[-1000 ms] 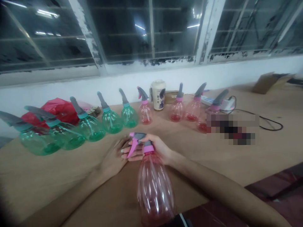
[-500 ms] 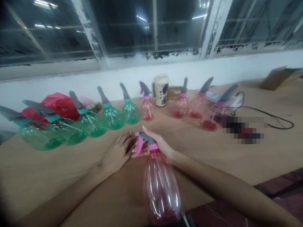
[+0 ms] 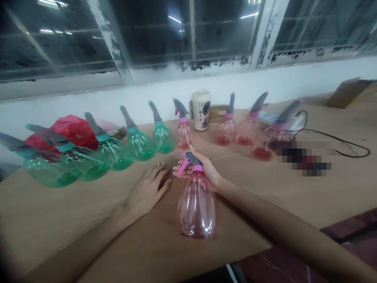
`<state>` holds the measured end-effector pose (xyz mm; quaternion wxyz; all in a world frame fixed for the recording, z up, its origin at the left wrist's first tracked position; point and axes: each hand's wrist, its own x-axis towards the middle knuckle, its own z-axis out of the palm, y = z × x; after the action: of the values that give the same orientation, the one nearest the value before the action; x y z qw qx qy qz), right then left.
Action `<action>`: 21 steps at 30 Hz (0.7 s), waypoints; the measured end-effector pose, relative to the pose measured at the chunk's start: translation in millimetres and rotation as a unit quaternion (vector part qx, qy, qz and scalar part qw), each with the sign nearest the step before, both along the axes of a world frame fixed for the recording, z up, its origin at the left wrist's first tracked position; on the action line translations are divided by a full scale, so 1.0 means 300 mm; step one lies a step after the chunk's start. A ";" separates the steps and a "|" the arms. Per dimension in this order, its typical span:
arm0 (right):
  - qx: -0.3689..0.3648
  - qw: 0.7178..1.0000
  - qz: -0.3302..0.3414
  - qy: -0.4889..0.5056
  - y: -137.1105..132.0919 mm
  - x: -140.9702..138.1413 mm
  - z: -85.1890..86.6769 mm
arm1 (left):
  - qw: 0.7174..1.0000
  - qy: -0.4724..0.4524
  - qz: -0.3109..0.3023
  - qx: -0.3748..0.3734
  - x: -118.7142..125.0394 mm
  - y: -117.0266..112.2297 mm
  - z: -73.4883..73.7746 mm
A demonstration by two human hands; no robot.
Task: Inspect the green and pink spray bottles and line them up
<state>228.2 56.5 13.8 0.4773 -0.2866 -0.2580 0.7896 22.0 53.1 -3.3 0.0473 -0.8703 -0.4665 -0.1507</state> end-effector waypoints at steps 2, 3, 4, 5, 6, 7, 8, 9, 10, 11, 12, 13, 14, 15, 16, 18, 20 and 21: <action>-0.008 1.000 0.009 0.007 0.005 0.001 -0.008 | 1.000 0.001 -0.002 0.000 0.001 0.001 0.000; -0.009 1.000 0.011 0.011 0.005 0.002 -0.010 | 1.000 0.001 -0.003 0.001 0.001 0.000 0.000; -0.009 1.000 0.013 0.015 0.005 0.002 -0.011 | 1.000 0.001 -0.004 0.003 0.002 0.000 0.001; -0.009 1.000 0.014 0.016 0.005 0.002 -0.011 | 1.000 0.002 -0.004 0.004 0.002 -0.001 0.002; -0.010 1.000 0.015 0.015 0.005 0.002 -0.011 | 1.000 0.002 -0.004 0.003 0.003 -0.002 0.003; -0.012 1.000 0.016 0.014 0.005 0.002 -0.012 | 1.000 0.003 -0.004 0.003 0.003 -0.003 0.004; -0.013 1.000 0.018 0.013 0.006 0.002 -0.013 | 1.000 0.004 -0.004 0.002 0.003 -0.004 0.004; -0.014 1.000 0.020 0.013 0.007 0.002 -0.014 | 1.000 0.004 -0.003 0.002 0.003 -0.005 0.004; -0.014 1.000 0.021 0.014 0.009 0.002 -0.016 | 1.000 0.003 -0.004 0.002 0.003 -0.005 0.003; -0.014 1.000 0.022 0.015 0.010 0.002 -0.018 | 1.000 0.001 -0.004 0.003 0.002 -0.005 0.002; -0.014 1.000 0.022 0.016 0.011 0.002 -0.020 | 1.000 -0.001 -0.005 0.003 0.002 -0.005 0.002; -0.014 1.000 0.018 0.014 0.011 0.003 -0.022 | 1.000 -0.003 -0.005 0.003 0.001 -0.005 0.001; -0.011 1.000 0.010 0.010 0.011 0.004 -0.023 | 1.000 -0.004 -0.006 0.002 0.001 -0.005 0.001; -0.005 1.000 0.001 0.001 0.010 0.005 -0.023 | 1.000 -0.003 -0.007 0.001 0.001 -0.005 0.002; 0.005 1.000 -0.007 -0.011 0.008 0.007 -0.023 | 1.000 -0.002 -0.007 0.000 0.001 -0.004 0.003; 0.029 0.999 -0.013 -0.040 0.001 0.012 -0.018 | 1.000 0.000 -0.006 0.000 0.003 -0.004 0.004; 0.051 0.997 -0.014 -0.061 -0.006 0.016 -0.009 | 1.000 0.002 -0.001 -0.001 0.004 -0.004 0.006; 0.058 0.996 -0.017 -0.063 -0.010 0.018 -0.004 | 1.000 0.003 0.002 -0.001 0.004 -0.004 0.006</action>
<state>233.5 53.6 12.6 0.4893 -0.3121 -0.3285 0.7451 23.3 52.0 -1.6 0.0479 -0.8698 -0.4683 -0.1479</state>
